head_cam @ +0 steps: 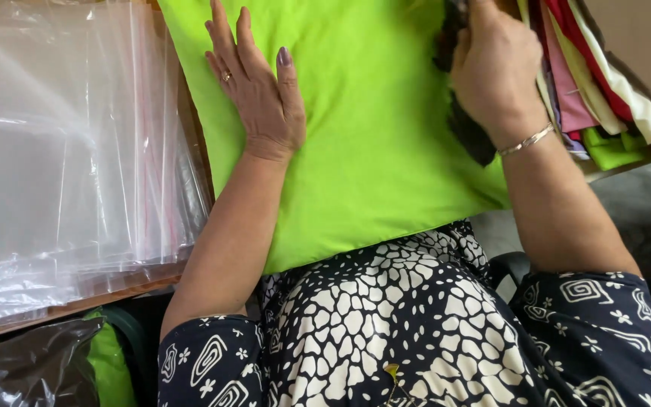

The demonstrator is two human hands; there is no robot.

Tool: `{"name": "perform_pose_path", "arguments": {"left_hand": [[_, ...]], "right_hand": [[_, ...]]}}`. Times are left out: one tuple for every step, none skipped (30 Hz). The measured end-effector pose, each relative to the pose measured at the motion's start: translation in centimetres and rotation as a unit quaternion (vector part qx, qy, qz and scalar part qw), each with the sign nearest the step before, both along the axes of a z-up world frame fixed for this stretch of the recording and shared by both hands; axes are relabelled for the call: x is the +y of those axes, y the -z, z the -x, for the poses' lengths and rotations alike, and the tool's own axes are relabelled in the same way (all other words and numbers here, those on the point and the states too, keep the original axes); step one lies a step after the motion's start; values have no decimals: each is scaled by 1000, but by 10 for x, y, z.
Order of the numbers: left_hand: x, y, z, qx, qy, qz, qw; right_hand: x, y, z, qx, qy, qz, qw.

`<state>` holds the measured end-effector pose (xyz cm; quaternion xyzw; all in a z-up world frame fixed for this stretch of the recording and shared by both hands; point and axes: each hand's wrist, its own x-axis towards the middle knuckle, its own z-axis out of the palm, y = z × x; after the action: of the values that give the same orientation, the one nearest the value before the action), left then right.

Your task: The person uses a feather duster to clean the surface of a lime green pillow resting on their lap. They repeatedly brush the pillow with the duster and occasionally smooth the fabric with their hands.

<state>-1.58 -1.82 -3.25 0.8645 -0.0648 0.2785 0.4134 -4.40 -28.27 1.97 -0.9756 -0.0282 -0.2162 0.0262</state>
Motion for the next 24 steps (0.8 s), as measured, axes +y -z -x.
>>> {"name": "perform_pose_path", "arguments": {"left_hand": [[1,2,-2,1,0,0,1000],[1,4,-2,0,3,2,1000],[2,5,-2,0,6,4,1000],[4,4,0,-2,8,3,1000],[5,1,1,-1,18,3,1000],[8,-1,4,1,26,3,1000],[7,-8,1,-1,25,3,1000],[8,-14,0,68,30,-92,993],[10,-20,-2,135,36,-186,972],[8,-24,-1,137,35,-186,972],[7,-28,0,208,48,-265,940],[6,-33,0,274,62,-341,897],[6,-32,0,275,61,-341,897],[5,-32,0,275,67,-349,893],[3,-32,0,276,74,-358,889],[4,-32,-1,276,74,-359,889],[5,-33,-1,277,67,-343,895],[4,-34,-1,276,65,-328,901],[2,-31,1,276,69,-329,900],[3,-30,0,260,56,-283,921],[4,-28,0,243,43,-236,940],[5,-18,-3,247,40,-237,939],[6,-8,-6,197,9,-190,962],[4,2,-10,144,-14,-145,979]], "right_hand": [[26,-7,8,1,0,0,1000],[53,-13,18,23,-30,27,999],[79,-20,28,45,-61,55,996],[96,-19,37,43,-59,54,996],[113,-18,45,104,-133,18,985],[130,-17,53,165,-208,-17,964],[122,-8,46,163,-209,-18,964],[116,3,39,153,-182,20,971],[111,14,32,143,-155,58,976],[82,26,19,144,-156,58,975],[54,38,7,107,-103,89,985],[25,49,-6,67,-50,119,989],[8,48,-6,67,-51,118,989],[-10,47,-6,73,-23,88,993],[-29,45,-6,78,5,56,995],[-35,44,-9,78,5,56,995],[-42,43,-11,65,30,56,996],[-51,42,-10,53,60,56,995],[-45,37,0,54,65,56,995],[-38,30,3,11,39,39,998],[-30,22,5,-33,13,21,999],[-6,15,15,-30,10,20,999],[16,8,24,-24,-35,-2,999],[37,1,36,-19,-74,-26,997]]}}
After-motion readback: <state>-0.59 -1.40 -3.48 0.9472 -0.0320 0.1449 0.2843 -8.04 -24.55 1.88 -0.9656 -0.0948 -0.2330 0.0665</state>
